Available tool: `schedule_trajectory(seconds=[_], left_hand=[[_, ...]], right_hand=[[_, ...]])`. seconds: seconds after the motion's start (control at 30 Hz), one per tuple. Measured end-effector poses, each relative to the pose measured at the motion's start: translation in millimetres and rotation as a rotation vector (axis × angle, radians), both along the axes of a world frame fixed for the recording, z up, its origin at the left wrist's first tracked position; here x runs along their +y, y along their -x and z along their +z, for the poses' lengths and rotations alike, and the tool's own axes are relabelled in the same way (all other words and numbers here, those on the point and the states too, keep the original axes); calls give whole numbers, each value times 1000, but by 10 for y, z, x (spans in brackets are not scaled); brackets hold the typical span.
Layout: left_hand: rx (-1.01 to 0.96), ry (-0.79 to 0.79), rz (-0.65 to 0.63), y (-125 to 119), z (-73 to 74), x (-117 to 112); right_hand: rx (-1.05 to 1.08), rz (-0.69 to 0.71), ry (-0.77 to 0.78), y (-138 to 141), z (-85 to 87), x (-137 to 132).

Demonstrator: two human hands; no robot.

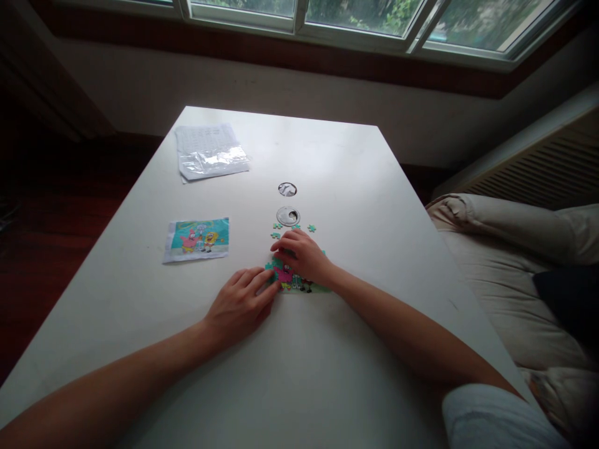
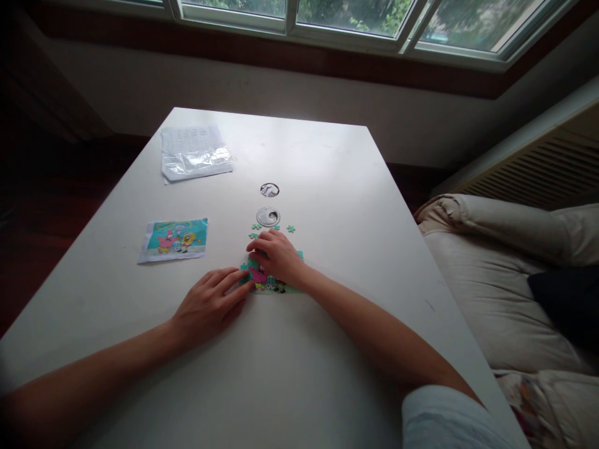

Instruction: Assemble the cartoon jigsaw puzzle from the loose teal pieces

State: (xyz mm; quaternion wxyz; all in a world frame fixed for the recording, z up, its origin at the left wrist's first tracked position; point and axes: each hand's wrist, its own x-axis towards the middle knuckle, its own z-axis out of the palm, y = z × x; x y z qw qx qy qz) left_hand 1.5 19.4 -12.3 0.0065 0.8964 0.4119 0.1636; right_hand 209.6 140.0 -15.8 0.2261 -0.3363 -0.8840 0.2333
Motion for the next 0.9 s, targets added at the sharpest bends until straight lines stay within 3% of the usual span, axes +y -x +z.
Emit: schedule_trajectory(seconds=[0.13, 0.43, 0.67, 0.9], left_hand=[[-10, 8, -10, 2, 1, 6], [-11, 16, -10, 8, 2, 12], [-16, 19, -7, 2, 5, 8], [-21, 28, -2, 3, 12, 9]], right_hand=[[47, 73, 44, -135, 23, 51], [28, 354, -46, -208, 114, 15], [1, 377, -210, -182, 71, -16], [-50, 347, -223, -175, 104, -74]])
